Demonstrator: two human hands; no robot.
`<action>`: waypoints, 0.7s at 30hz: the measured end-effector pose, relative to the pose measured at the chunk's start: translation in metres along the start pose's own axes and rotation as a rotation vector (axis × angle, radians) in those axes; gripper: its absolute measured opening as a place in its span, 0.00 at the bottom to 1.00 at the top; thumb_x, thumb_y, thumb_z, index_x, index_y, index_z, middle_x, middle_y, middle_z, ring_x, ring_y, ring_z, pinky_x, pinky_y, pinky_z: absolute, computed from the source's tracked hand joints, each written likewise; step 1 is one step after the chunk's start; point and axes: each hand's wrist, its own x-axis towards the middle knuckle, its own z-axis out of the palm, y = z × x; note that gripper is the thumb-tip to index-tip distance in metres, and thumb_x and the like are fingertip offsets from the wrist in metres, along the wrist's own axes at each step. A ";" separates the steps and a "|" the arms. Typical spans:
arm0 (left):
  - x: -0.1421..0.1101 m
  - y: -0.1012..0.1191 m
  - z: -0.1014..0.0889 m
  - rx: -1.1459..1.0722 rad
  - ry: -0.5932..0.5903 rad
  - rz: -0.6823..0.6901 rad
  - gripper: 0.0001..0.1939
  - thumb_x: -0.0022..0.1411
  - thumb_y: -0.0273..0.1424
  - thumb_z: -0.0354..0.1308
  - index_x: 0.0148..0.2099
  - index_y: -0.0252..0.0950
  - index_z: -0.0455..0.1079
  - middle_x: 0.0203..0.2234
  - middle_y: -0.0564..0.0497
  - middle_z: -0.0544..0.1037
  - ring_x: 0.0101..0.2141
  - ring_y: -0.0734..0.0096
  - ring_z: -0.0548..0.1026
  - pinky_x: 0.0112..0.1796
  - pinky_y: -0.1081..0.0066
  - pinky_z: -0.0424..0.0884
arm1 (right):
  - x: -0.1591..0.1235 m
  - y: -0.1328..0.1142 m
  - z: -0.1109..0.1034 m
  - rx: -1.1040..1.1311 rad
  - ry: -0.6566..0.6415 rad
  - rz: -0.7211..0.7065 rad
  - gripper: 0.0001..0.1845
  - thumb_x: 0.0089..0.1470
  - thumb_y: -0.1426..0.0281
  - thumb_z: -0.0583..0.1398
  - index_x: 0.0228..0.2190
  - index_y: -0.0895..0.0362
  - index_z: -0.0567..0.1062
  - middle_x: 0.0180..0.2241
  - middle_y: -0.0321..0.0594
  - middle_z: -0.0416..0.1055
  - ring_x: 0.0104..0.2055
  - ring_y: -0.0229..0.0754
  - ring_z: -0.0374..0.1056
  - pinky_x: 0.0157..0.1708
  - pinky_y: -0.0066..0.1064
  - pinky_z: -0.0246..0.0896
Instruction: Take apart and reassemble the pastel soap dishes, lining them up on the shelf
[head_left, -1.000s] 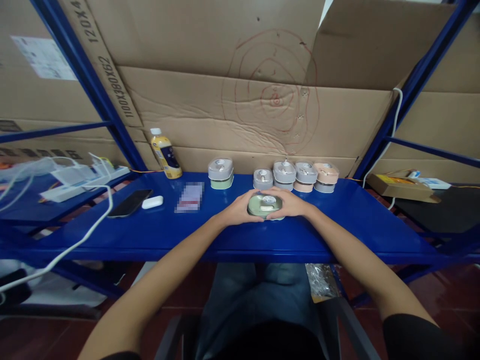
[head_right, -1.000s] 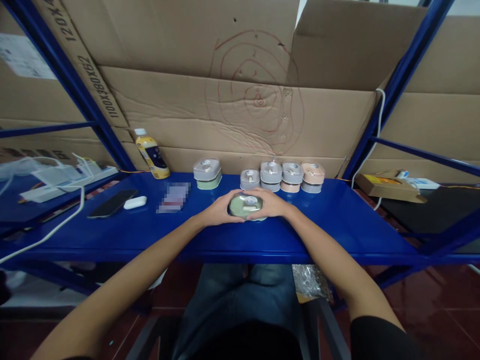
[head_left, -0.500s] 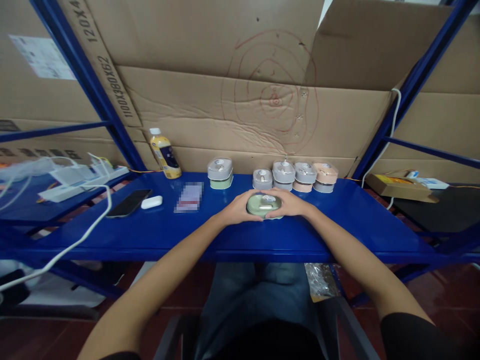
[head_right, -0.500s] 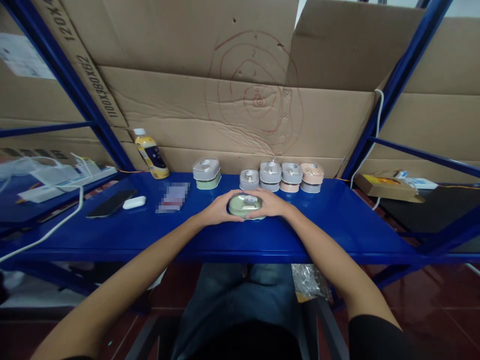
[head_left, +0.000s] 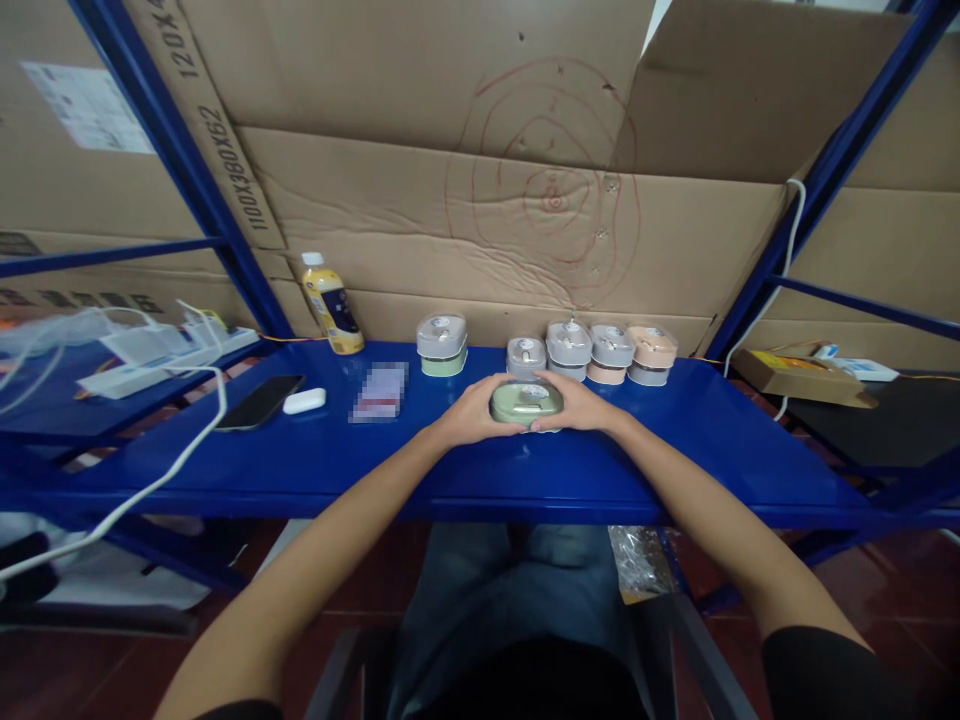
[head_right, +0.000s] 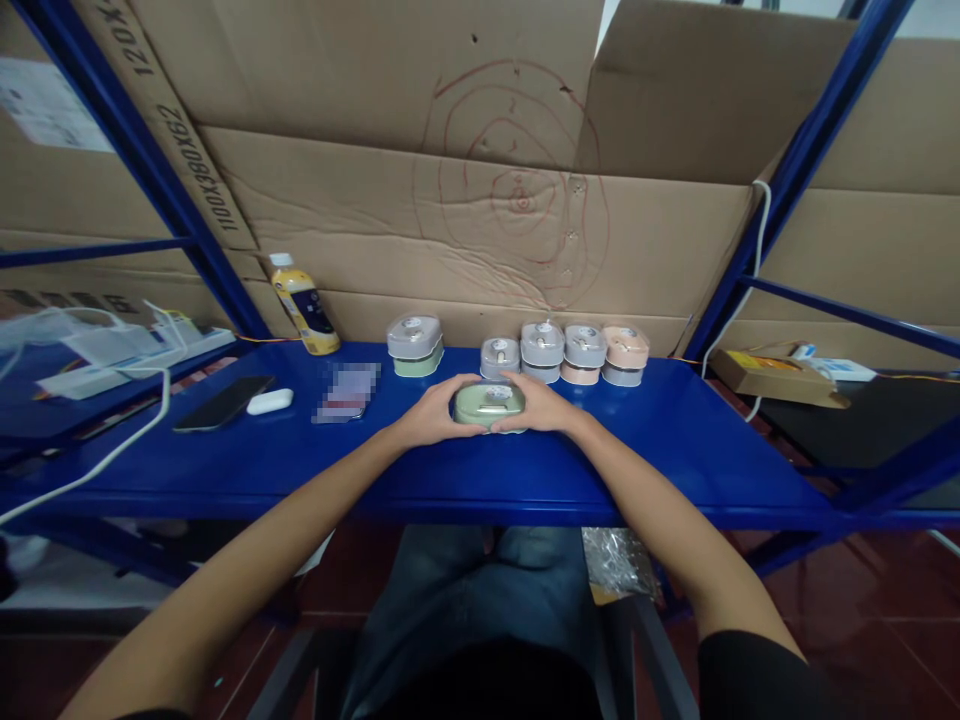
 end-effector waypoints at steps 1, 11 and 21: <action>-0.001 0.001 -0.001 0.006 0.026 -0.002 0.42 0.50 0.48 0.74 0.62 0.38 0.66 0.57 0.41 0.77 0.57 0.46 0.76 0.57 0.52 0.72 | 0.000 0.000 0.001 0.027 0.023 0.010 0.63 0.37 0.44 0.76 0.68 0.53 0.63 0.65 0.55 0.66 0.66 0.66 0.65 0.65 0.60 0.60; 0.039 -0.002 -0.011 0.201 0.626 -0.397 0.41 0.53 0.48 0.73 0.60 0.35 0.62 0.55 0.35 0.73 0.59 0.42 0.72 0.59 0.49 0.69 | 0.004 -0.014 -0.027 0.161 0.739 0.096 0.29 0.66 0.44 0.53 0.52 0.53 0.72 0.43 0.47 0.78 0.41 0.50 0.77 0.44 0.45 0.74; 0.134 0.004 0.047 0.323 0.567 -0.765 0.44 0.58 0.57 0.66 0.62 0.30 0.58 0.57 0.26 0.67 0.59 0.34 0.69 0.55 0.52 0.69 | 0.000 -0.007 -0.037 0.030 0.830 0.105 0.23 0.70 0.50 0.49 0.39 0.53 0.74 0.33 0.42 0.77 0.34 0.47 0.74 0.41 0.42 0.70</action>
